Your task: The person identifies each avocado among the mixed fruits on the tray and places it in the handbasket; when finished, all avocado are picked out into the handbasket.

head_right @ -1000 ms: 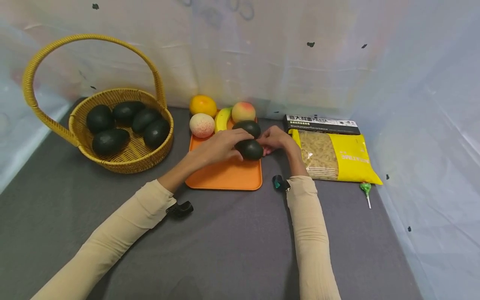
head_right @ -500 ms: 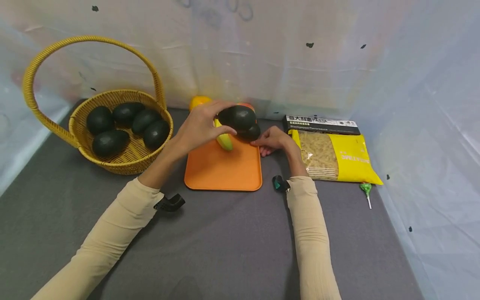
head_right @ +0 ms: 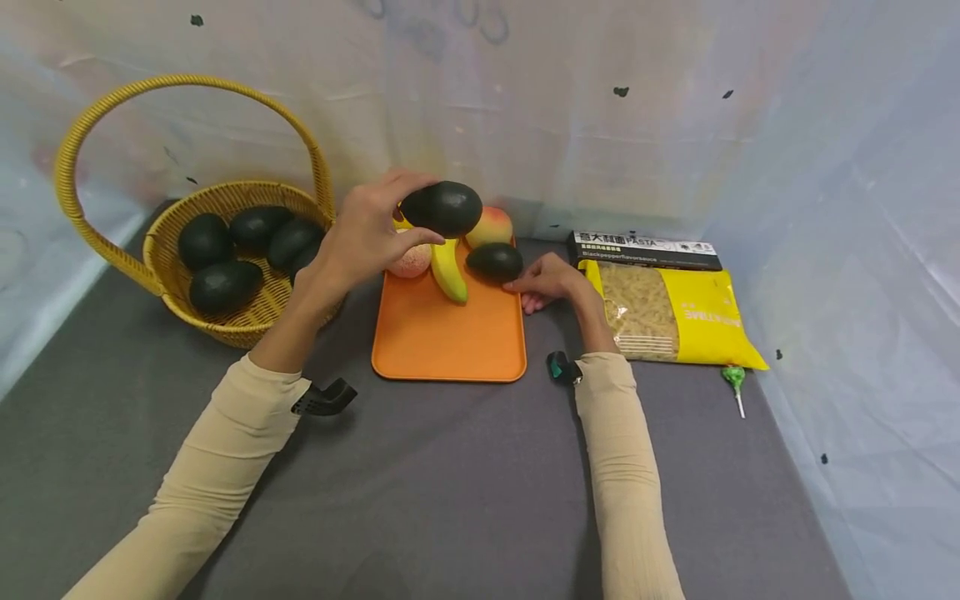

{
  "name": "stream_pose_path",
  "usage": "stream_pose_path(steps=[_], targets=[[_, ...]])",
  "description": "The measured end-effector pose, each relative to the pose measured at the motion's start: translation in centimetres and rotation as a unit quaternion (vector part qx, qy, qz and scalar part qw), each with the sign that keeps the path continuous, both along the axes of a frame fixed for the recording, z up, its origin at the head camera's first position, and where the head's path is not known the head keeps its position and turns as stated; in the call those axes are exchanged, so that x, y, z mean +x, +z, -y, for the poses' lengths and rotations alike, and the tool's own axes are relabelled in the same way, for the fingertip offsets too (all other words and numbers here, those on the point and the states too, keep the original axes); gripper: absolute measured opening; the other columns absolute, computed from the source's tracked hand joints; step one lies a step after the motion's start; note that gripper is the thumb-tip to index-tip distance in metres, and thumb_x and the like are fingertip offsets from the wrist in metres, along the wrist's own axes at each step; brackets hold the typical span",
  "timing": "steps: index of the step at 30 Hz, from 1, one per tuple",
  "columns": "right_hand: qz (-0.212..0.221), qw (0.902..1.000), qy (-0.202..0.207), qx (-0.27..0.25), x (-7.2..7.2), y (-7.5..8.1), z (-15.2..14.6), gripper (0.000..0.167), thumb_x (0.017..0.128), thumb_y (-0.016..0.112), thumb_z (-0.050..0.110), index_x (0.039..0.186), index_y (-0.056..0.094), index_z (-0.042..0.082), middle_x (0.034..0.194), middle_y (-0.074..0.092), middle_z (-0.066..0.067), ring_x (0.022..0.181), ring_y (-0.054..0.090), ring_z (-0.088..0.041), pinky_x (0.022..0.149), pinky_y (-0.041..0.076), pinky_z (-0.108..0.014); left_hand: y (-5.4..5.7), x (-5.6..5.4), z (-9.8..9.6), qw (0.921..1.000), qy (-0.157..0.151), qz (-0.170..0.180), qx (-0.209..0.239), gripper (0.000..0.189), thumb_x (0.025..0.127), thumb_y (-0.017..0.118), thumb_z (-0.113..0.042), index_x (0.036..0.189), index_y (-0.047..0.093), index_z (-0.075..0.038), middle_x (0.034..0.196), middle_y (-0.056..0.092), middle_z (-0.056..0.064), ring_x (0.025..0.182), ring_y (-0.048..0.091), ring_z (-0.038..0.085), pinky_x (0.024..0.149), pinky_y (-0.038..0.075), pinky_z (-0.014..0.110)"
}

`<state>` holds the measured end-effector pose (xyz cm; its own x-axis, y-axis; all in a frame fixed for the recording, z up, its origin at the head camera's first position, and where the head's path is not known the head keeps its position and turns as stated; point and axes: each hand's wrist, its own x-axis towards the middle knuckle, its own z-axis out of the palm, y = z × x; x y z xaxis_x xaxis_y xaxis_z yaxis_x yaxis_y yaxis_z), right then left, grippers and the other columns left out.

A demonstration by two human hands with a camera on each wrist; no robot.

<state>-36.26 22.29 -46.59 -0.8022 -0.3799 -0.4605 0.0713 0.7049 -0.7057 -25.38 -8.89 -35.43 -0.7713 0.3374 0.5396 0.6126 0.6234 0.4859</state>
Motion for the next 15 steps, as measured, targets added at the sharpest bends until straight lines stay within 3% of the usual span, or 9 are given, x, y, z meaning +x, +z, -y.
stream_pose_path(steps=[8,15], targets=[[-0.004,0.9999,0.009,0.007,-0.27,-0.27,-0.09,0.035,0.095,0.078,0.039,0.090,0.080,0.004,0.066,0.074,0.001,0.057,0.071,-0.008,0.061,0.061,-0.025,0.61,0.08,0.57,0.9998,0.017,0.002,0.002,0.062,0.088,0.085,-0.023,0.143,0.062,-0.005,0.141,0.065,0.014,0.129,0.065,0.031,0.109,0.054,0.043],[0.000,0.9999,-0.001,0.012,-0.29,-0.39,0.16,0.036,0.093,0.079,0.040,0.089,0.080,0.004,0.066,0.074,0.000,0.056,0.071,-0.009,0.061,0.061,-0.025,0.85,0.39,0.77,0.9998,0.017,-0.008,-0.002,0.061,0.085,0.088,-0.021,0.140,0.065,-0.004,0.135,0.067,0.014,0.122,0.068,0.032,0.106,0.056,0.044]])
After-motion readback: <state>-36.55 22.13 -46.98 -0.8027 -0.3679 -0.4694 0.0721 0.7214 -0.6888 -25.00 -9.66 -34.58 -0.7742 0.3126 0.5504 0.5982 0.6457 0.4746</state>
